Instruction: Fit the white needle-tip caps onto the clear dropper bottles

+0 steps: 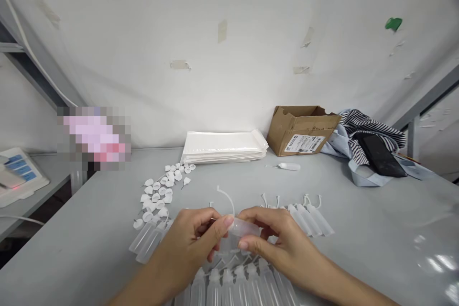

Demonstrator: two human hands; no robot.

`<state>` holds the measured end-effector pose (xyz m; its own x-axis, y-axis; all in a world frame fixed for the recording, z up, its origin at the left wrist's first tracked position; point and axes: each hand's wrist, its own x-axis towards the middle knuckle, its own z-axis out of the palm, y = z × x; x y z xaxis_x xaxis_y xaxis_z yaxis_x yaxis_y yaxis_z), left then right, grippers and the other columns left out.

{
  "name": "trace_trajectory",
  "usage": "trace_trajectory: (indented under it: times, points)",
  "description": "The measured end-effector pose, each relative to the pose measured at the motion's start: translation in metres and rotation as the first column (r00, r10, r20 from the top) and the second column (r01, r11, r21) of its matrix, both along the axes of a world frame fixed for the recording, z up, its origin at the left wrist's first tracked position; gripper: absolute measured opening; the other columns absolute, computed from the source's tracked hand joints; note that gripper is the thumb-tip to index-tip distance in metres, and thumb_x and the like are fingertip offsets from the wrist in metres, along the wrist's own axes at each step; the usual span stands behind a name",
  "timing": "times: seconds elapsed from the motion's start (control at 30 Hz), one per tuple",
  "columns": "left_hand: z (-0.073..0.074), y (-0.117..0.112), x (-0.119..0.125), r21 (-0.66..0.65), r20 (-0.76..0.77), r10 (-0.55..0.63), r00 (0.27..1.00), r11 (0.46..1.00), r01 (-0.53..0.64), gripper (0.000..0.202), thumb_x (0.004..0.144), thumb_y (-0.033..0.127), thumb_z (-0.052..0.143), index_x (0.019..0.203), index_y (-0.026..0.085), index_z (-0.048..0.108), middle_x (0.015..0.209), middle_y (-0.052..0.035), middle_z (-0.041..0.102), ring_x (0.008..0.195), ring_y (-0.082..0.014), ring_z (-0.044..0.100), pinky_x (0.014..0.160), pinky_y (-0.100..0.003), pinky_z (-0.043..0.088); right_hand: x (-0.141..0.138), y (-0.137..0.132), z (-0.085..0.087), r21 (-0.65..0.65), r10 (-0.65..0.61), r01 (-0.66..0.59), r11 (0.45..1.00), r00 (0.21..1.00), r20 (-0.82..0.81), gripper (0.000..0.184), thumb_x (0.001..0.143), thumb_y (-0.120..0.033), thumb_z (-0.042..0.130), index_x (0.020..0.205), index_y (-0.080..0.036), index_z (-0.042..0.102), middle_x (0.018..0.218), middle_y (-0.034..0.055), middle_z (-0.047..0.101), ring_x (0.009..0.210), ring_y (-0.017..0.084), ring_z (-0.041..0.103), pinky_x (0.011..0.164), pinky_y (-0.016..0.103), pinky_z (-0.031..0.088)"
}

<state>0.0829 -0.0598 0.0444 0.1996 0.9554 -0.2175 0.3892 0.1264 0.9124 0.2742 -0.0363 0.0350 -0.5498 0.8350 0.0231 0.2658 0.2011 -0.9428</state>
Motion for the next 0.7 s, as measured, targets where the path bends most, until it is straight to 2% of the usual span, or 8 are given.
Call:
trace_trajectory:
  times: [0.1,0.23,0.33,0.4,0.47,0.57,0.67,0.7]
  points:
    - [0.001,0.000,0.000,-0.010,0.046,0.005,0.999,1.000,-0.005,0.043,0.083,0.053,0.049,0.058,0.018,0.053,0.051,0.0054,0.048,0.048,-0.0107,0.048,0.050,-0.022,0.038,0.000,-0.005,0.004,0.095,0.030,-0.034,0.995,0.999,0.040,0.020,0.088,-0.035,0.060,0.091,-0.017,0.069,0.066,-0.0025,0.056,0.059,0.009,0.048,0.055,0.020,0.037]
    - [0.001,-0.001,0.001,0.032,-0.058,-0.039,0.998,0.999,0.041,0.043,0.086,0.051,0.047,0.059,0.019,0.054,0.054,0.0036,0.052,0.054,-0.0126,0.051,0.051,-0.022,0.036,0.001,-0.003,0.002,-0.117,0.109,-0.112,0.987,0.994,-0.031,0.033,0.091,-0.043,0.053,0.082,-0.014,0.066,0.054,-0.0064,0.040,0.047,0.006,0.036,0.045,0.020,0.029]
    - [0.000,-0.001,0.001,0.091,-0.134,-0.070,0.989,0.992,0.082,0.040,0.089,0.048,0.046,0.062,0.020,0.057,0.059,0.0026,0.057,0.059,-0.0139,0.054,0.053,-0.022,0.038,0.001,0.004,-0.004,-0.314,0.121,-0.178,0.933,0.974,-0.193,0.037,0.089,-0.048,0.054,0.079,-0.013,0.063,0.054,-0.0072,0.040,0.040,0.004,0.033,0.041,0.019,0.027]
    - [0.000,0.003,-0.002,0.185,-0.155,-0.078,0.985,0.977,0.107,0.038,0.089,0.045,0.046,0.063,0.020,0.057,0.062,0.0023,0.060,0.062,-0.0142,0.056,0.056,-0.022,0.040,0.002,0.010,-0.007,-0.419,0.094,-0.209,0.884,0.956,-0.278,0.039,0.088,-0.049,0.053,0.076,-0.013,0.060,0.053,-0.0071,0.042,0.036,0.004,0.032,0.038,0.019,0.027]
    - [-0.002,0.011,-0.011,0.303,-0.204,-0.044,0.978,0.947,0.105,0.035,0.091,0.043,0.044,0.069,0.021,0.060,0.072,0.0012,0.064,0.069,-0.0152,0.059,0.062,-0.023,0.043,0.006,0.016,-0.005,-0.419,0.046,-0.167,0.893,0.958,-0.283,0.041,0.089,-0.050,0.049,0.073,-0.014,0.057,0.052,-0.0072,0.042,0.034,0.004,0.030,0.039,0.020,0.027]
    - [-0.010,0.031,-0.037,0.444,-0.416,0.163,0.895,0.895,0.043,0.036,0.094,0.045,0.036,0.089,0.023,0.065,0.094,-0.0023,0.068,0.081,-0.0186,0.061,0.064,-0.025,0.048,0.019,0.030,0.002,-0.129,-0.092,0.078,0.989,0.990,-0.106,0.043,0.091,-0.050,0.044,0.067,-0.016,0.053,0.056,-0.0044,0.046,0.041,0.006,0.039,0.047,0.022,0.033]
    - [-0.024,0.050,-0.067,0.548,-0.554,0.302,0.776,0.834,0.067,0.041,0.092,0.046,0.037,0.112,0.021,0.063,0.113,-0.0101,0.064,0.107,-0.0296,0.055,0.081,-0.040,0.049,0.040,0.051,0.007,0.319,-0.388,0.302,0.899,0.886,0.255,0.043,0.094,-0.047,0.036,0.067,-0.018,0.055,0.056,-0.0024,0.048,0.050,0.012,0.046,0.053,0.025,0.037]
    - [-0.030,0.055,-0.075,0.553,-0.578,0.302,0.758,0.828,0.091,0.043,0.090,0.046,0.038,0.111,0.019,0.064,0.114,-0.0122,0.064,0.110,-0.0325,0.052,0.086,-0.045,0.047,0.048,0.059,0.007,0.374,-0.451,0.330,0.867,0.838,0.305,0.040,0.093,-0.044,0.038,0.070,-0.018,0.057,0.057,-0.0013,0.050,0.053,0.013,0.048,0.054,0.026,0.037]
